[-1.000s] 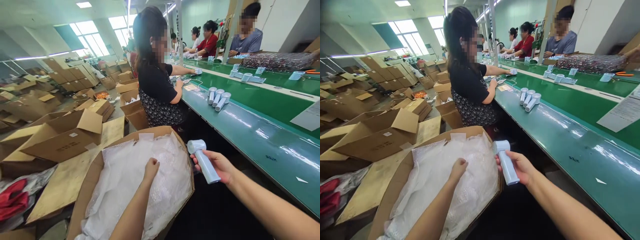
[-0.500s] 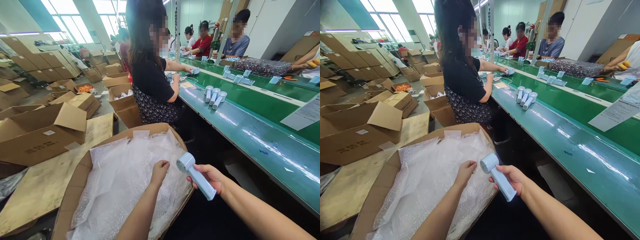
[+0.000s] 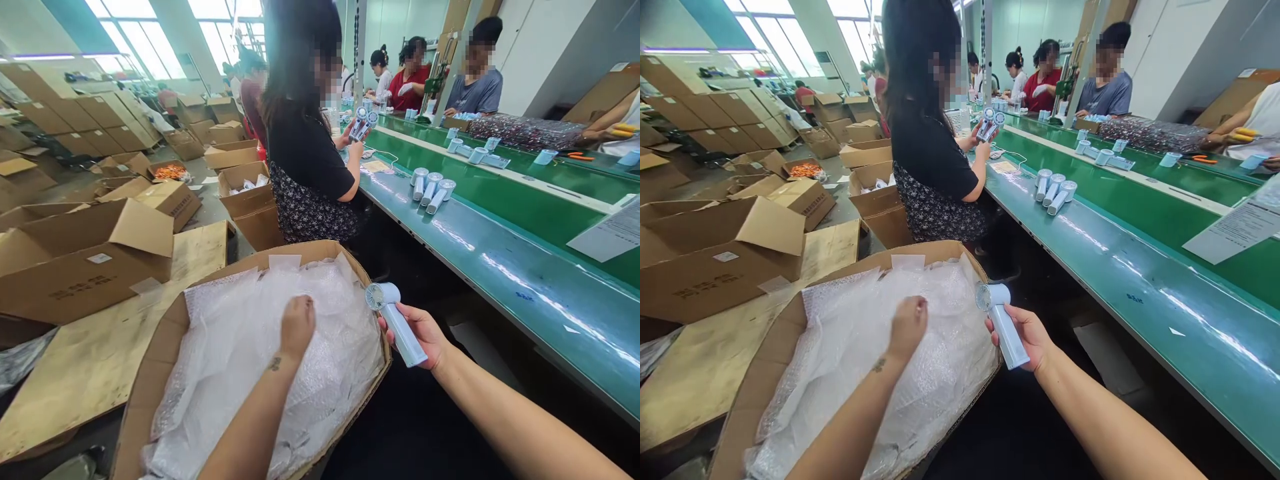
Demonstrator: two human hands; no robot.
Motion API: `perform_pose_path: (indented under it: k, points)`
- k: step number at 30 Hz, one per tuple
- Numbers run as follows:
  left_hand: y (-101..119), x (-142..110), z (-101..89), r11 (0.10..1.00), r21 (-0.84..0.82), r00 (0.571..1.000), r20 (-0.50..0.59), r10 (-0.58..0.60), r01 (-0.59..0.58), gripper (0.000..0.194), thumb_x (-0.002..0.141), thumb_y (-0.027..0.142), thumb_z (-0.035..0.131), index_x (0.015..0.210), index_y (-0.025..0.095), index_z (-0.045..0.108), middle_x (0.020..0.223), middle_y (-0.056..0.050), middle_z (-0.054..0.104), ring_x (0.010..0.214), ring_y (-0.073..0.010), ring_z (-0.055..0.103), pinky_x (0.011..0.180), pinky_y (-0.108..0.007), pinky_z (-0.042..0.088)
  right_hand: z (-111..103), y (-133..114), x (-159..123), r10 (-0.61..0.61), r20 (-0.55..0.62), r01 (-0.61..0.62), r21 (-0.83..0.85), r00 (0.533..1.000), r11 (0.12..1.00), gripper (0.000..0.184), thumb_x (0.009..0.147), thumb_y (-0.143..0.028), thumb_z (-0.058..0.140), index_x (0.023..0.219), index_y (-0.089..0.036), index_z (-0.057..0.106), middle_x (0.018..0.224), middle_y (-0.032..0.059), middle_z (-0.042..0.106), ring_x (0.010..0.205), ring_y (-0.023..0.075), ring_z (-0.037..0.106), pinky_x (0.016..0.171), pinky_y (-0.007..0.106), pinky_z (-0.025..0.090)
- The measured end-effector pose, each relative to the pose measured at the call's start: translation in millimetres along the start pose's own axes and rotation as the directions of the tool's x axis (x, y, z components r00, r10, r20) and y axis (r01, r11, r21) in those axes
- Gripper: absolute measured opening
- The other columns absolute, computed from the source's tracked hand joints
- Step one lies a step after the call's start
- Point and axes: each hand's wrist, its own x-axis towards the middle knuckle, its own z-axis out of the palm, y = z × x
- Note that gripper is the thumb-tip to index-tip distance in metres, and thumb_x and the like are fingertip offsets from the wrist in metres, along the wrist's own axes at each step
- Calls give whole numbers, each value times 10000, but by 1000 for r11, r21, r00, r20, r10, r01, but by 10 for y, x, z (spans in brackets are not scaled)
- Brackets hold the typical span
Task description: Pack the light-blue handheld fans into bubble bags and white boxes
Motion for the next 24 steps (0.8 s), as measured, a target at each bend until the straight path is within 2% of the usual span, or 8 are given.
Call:
perform_pose_path:
  k: [3, 6, 10, 13, 15, 20, 22, 24]
  points:
    - [151, -78, 558, 998, 53, 999, 34, 18, -20, 192, 818, 379, 507, 892, 211, 563, 1007, -91, 618, 1004, -230, 571, 916, -342, 406, 40, 50, -22, -19, -31, 19, 17, 999, 1000, 272, 889, -296, 486, 1066, -95, 531, 794, 108, 662, 687, 158, 662, 586, 246, 553]
    - [262, 137, 1030, 990, 109, 996, 7, -91, 90, 329, 827, 422, 494, 1011, 153, 530, 1107, -164, 595, 1053, -273, 567, 898, -383, 412, 60, 83, -35, -38, -52, 38, 3, 998, 999, 288, 886, -299, 487, 1071, -84, 536, 789, 124, 662, 664, 159, 657, 581, 243, 549]
    - [258, 486, 1269, 962, 142, 968, 62, -243, 232, 294, 726, 276, 607, 954, 92, 574, 1007, -242, 640, 970, -336, 618, 785, -394, 444, -31, 56, -85, -28, -38, 26, -29, 999, 999, 321, 877, -307, 499, 1074, -56, 537, 799, 141, 664, 696, 173, 665, 590, 253, 552]
    - [191, 483, 1196, 970, 102, 964, 127, -235, 222, 131, 719, 174, 543, 793, 109, 631, 905, -214, 676, 937, -322, 633, 784, -379, 436, -123, 6, -132, -19, -28, 17, -70, 999, 997, 316, 871, -298, 504, 1073, -55, 529, 806, 137, 661, 714, 182, 670, 592, 265, 556]
    - [162, 348, 1065, 986, 31, 970, 180, -166, 163, 157, 730, 180, 508, 749, 127, 655, 868, -161, 692, 914, -284, 634, 800, -358, 432, -139, -9, -127, 15, 6, -14, -140, 1000, 990, 317, 846, -282, 537, 1073, -60, 524, 811, 130, 656, 725, 198, 674, 581, 278, 560]
    - [156, -168, 560, 971, -228, 932, 361, 16, 72, 244, 719, 325, 538, 800, 162, 700, 751, -32, 691, 755, -197, 611, 700, -292, 457, 1, 49, 76, 202, 261, -78, -417, 944, 905, 470, 702, -193, 684, 1131, -146, 496, 959, 86, 635, 758, 233, 677, 547, 313, 562]
    - [140, -334, 345, 902, -403, 910, 413, 31, 152, 235, 694, 349, 589, 766, 153, 698, 677, -19, 662, 665, -166, 576, 640, -275, 440, 60, 89, 175, 270, 267, -105, -505, 925, 857, 494, 668, -196, 715, 1109, -162, 495, 972, 81, 632, 746, 231, 677, 535, 312, 558]
    - [117, -445, 164, 752, -594, 915, 402, -30, 285, 216, 649, 347, 664, 721, 145, 676, 633, -10, 625, 606, -134, 536, 609, -261, 419, 88, 127, 235, 290, 221, -115, -576, 931, 810, 476, 657, -223, 726, 1071, -152, 501, 940, 85, 635, 718, 221, 675, 528, 308, 553]
